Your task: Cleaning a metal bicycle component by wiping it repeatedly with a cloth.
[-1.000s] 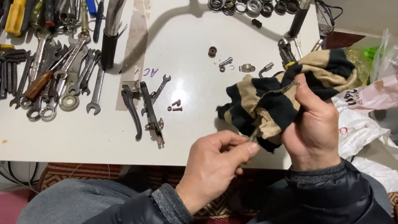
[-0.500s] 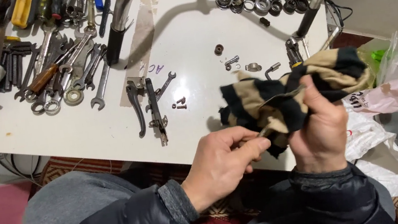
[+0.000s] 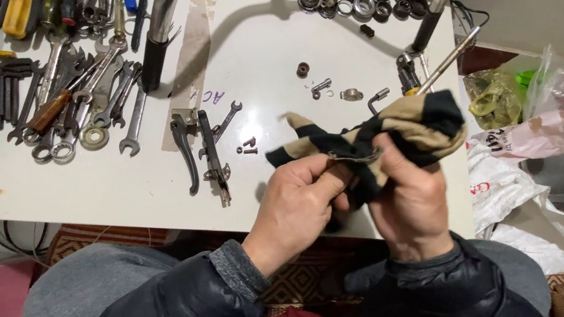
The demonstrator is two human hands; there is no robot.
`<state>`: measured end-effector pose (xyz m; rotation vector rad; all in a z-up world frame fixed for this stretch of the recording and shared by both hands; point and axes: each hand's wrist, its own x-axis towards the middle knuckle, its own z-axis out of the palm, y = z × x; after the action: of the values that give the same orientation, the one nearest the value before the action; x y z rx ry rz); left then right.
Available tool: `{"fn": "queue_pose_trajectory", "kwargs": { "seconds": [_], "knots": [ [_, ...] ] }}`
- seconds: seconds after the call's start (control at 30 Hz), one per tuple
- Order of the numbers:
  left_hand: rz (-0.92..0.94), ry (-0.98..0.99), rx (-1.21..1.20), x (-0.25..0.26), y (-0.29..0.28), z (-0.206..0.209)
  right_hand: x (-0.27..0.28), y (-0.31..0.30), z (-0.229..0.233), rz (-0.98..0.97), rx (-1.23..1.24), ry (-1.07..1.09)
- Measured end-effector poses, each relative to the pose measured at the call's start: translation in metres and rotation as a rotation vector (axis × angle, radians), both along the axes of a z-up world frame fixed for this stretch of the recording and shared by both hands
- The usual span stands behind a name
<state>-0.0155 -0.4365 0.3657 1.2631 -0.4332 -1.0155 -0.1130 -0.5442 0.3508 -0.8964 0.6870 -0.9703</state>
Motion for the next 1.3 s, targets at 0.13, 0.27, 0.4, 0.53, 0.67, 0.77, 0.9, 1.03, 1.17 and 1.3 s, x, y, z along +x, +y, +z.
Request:
{"fn": "queue_pose_trajectory", "kwargs": {
  "seconds": [0.13,0.27,0.4,0.53,0.67,0.77,0.9,1.03,1.17,1.3],
  "knots": [
    [-0.194,0.279,-0.027,0.002,0.009,0.006,-0.006,-0.033,0.013,0.009,-0.037,-0.073],
    [-0.231,0.282,-0.020,0.001,0.011,0.000,-0.010,-0.035,0.016,0.003,0.027,-0.133],
    [-0.180,0.140,-0.039,0.002,0.002,-0.013,-0.001,0.003,0.004,-0.026,-0.143,0.027],
    [-0.079,0.140,-0.017,0.003,0.001,-0.013,0.003,0.015,0.003,0.018,-0.152,0.085],
    [-0.099,0.110,0.002,0.007,0.002,-0.016,0.012,0.007,0.013,-0.005,-0.150,-0.007],
    [-0.086,0.133,0.022,0.013,0.011,-0.015,-0.001,-0.020,0.022,-0.022,-0.172,0.040],
    [-0.067,0.202,0.159,0.035,0.020,0.008,-0.020,-0.043,0.042,0.046,-0.204,0.307],
    [0.053,0.180,0.210,0.041,0.022,0.010,-0.012,-0.039,0.083,0.226,-0.341,0.899],
    [0.094,0.153,0.074,0.038,0.026,-0.015,-0.019,-0.060,0.037,0.448,-0.673,1.490],
    [0.098,0.112,0.140,0.041,0.023,-0.027,-0.019,-0.060,0.018,0.799,-1.173,1.766]
  ]
}}
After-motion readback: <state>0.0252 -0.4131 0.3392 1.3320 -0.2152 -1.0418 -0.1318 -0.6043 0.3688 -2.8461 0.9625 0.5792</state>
